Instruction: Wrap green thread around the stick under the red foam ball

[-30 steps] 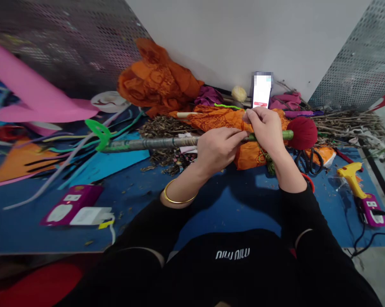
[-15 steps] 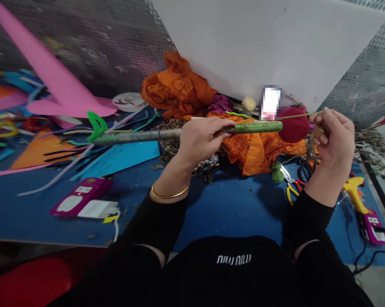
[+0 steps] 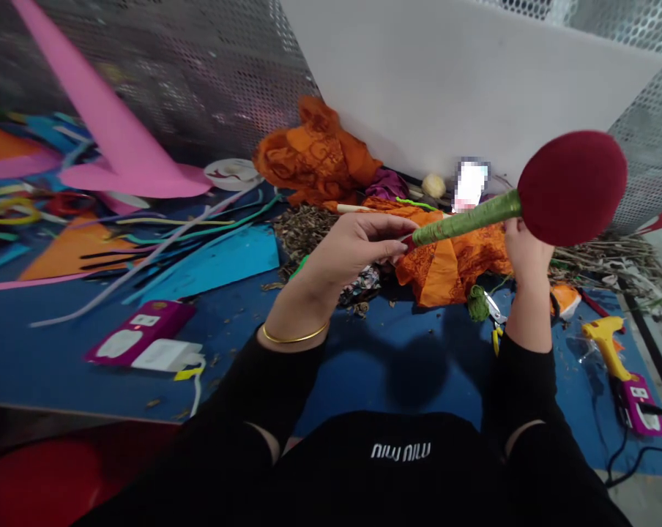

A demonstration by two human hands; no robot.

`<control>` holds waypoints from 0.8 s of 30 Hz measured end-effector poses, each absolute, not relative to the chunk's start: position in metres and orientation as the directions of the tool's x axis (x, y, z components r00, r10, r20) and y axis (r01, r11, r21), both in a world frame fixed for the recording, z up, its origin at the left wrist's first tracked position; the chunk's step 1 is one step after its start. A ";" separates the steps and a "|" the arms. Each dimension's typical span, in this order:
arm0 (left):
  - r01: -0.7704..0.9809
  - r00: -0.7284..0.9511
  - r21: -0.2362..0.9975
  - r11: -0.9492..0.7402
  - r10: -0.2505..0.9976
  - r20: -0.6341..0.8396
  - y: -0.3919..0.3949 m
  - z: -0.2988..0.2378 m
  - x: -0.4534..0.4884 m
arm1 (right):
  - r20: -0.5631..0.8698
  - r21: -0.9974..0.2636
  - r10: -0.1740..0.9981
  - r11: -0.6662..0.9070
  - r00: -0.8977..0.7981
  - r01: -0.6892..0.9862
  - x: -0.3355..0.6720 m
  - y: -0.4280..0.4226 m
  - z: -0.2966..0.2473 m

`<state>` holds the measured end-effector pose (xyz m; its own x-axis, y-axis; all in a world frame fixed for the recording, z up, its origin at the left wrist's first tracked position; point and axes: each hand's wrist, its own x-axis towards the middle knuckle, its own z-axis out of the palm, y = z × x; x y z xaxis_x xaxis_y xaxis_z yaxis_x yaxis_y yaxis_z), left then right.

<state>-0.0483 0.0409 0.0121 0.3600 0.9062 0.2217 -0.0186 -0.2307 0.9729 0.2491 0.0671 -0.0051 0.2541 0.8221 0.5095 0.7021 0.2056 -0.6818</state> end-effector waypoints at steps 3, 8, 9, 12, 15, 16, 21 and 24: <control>-0.121 0.331 0.982 -0.147 0.926 0.180 0.040 0.012 -0.046 | 0.492 -0.741 0.871 0.417 0.003 0.526 0.209 0.060 -0.002; -0.215 0.324 0.974 -0.072 0.935 0.141 0.045 0.012 -0.048 | 0.476 -0.810 0.830 0.543 -0.291 0.223 0.155 0.044 -0.001; -0.235 0.320 0.971 -0.051 0.939 0.127 0.046 0.012 -0.048 | 0.460 -0.806 0.831 0.539 -0.313 0.247 0.151 0.041 0.000; -0.317 0.304 0.948 0.030 0.950 0.072 0.049 0.012 -0.048 | 0.434 -0.783 0.841 0.529 -0.323 0.326 0.151 0.034 0.006; -0.398 0.294 0.913 0.093 0.955 0.031 0.051 0.012 -0.047 | 0.511 -0.756 0.823 0.568 -0.250 0.326 0.153 0.028 0.012; -0.412 0.296 0.905 0.108 0.955 0.021 0.052 0.012 -0.046 | 0.560 -0.736 0.802 0.597 -0.207 0.320 0.152 0.027 0.012; -0.416 0.325 0.900 0.134 0.946 0.009 0.053 0.007 -0.041 | 0.753 -0.658 0.651 0.743 0.094 0.125 0.135 0.023 0.002; -0.387 0.346 0.916 0.107 0.937 0.037 0.054 0.001 -0.037 | 0.708 -0.687 0.698 0.716 0.110 -0.120 0.125 0.024 -0.002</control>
